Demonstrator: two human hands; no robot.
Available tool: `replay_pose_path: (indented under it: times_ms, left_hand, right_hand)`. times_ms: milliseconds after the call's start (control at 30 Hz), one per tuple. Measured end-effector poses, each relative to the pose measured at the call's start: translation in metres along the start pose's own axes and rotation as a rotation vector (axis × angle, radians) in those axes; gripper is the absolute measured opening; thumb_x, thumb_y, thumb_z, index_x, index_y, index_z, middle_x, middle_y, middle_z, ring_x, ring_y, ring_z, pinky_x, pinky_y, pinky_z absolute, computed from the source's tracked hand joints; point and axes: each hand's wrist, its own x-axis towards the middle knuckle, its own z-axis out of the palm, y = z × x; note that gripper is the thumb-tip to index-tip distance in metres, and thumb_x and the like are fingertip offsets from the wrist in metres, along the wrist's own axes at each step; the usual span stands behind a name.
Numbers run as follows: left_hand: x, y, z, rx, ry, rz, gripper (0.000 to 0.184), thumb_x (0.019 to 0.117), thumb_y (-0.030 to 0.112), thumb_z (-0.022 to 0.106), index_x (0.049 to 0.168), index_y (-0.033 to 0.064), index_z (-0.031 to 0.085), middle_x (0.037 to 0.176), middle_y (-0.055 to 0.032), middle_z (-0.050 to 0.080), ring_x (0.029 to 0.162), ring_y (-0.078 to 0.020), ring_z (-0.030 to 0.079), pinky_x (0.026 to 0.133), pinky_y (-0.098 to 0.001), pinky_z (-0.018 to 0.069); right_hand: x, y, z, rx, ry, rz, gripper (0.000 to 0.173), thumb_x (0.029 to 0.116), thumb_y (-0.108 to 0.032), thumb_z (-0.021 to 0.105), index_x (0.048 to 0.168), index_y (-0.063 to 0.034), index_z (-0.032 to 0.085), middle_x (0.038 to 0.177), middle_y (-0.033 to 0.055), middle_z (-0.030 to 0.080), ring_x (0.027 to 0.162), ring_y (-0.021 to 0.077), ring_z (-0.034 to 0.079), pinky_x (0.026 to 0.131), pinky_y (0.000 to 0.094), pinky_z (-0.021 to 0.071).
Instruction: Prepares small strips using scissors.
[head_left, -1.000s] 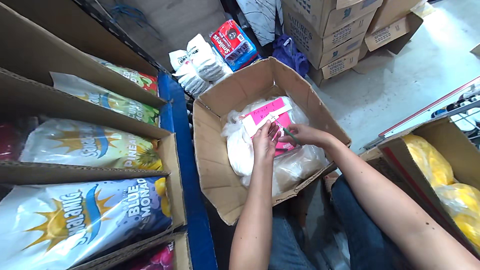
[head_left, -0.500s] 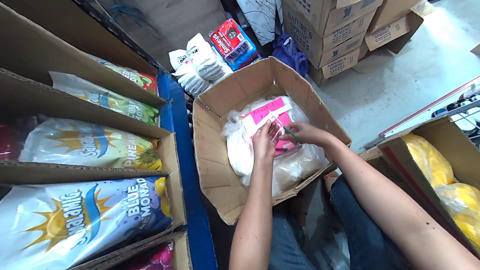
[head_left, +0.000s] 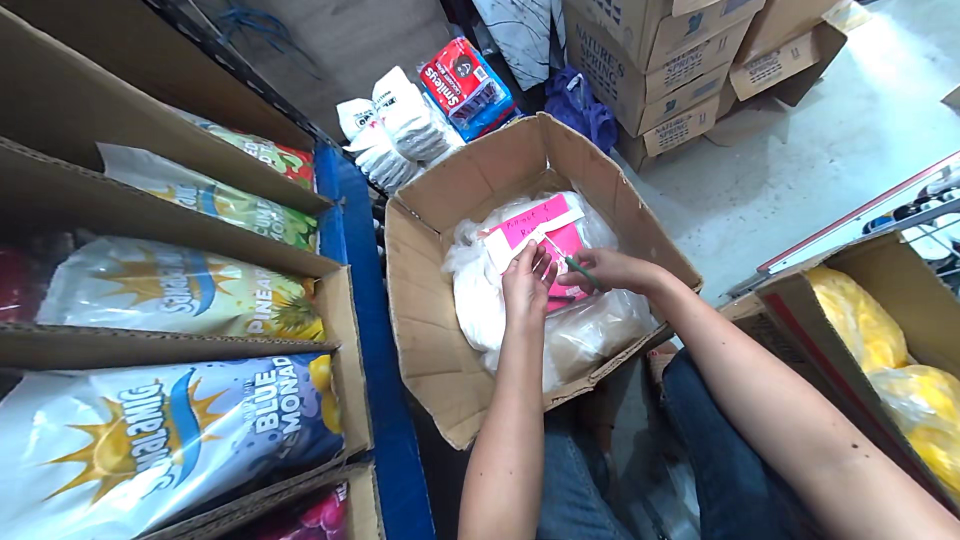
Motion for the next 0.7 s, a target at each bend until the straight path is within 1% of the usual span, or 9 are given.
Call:
replay_pose_path:
  times_ms: [167, 367, 567, 700]
  left_hand:
    - [-0.0011, -0.0018, -0.0005, 0.047, -0.04, 0.003, 0.013, 0.1036, 0.015, 0.059, 0.111, 0.0046, 0.058, 0.093, -0.0053, 0.063, 0.077, -0.0121, 0.065, 0.068, -0.027, 0.0561]
    - [-0.0008, -0.0029, 0.0003, 0.062, -0.059, -0.009, 0.013, 0.1038, 0.014, 0.058, 0.111, 0.0037, 0.059, 0.092, -0.0064, 0.066, 0.075, -0.0128, 0.067, 0.066, -0.0266, 0.0564]
    - [-0.001, -0.0028, 0.0007, 0.069, -0.066, -0.009, 0.013, 0.1041, 0.015, 0.058, 0.11, 0.0037, 0.06, 0.091, -0.0066, 0.067, 0.075, -0.013, 0.067, 0.066, -0.027, 0.0565]
    - [-0.0018, -0.0021, 0.0009, 0.073, -0.07, -0.007, 0.013, 0.1044, 0.015, 0.057, 0.11, 0.0038, 0.06, 0.092, -0.0063, 0.067, 0.076, -0.0124, 0.067, 0.066, -0.0268, 0.0566]
  right_hand:
    - [-0.0008, -0.0006, 0.0003, -0.018, -0.001, 0.009, 0.039, 0.1007, -0.035, 0.066, 0.118, -0.0012, 0.059, 0.071, -0.0028, 0.059, 0.059, 0.0011, 0.047, 0.058, 0.0197, 0.0377]
    - [0.0026, 0.0023, -0.0001, -0.016, 0.007, 0.007, 0.039, 0.1005, -0.035, 0.066, 0.119, -0.0013, 0.059, 0.071, -0.0025, 0.058, 0.06, 0.0014, 0.048, 0.058, 0.0199, 0.038]
    - [0.0025, 0.0023, -0.0005, 0.0, 0.008, -0.003, 0.035, 0.1012, -0.033, 0.066, 0.116, -0.0016, 0.058, 0.068, -0.0037, 0.056, 0.056, 0.0007, 0.046, 0.056, 0.0185, 0.0367]
    - [0.0029, 0.0037, -0.0005, 0.008, 0.017, -0.017, 0.034, 0.1009, -0.031, 0.066, 0.114, -0.0012, 0.059, 0.068, -0.0034, 0.055, 0.057, 0.0005, 0.046, 0.056, 0.0182, 0.0371]
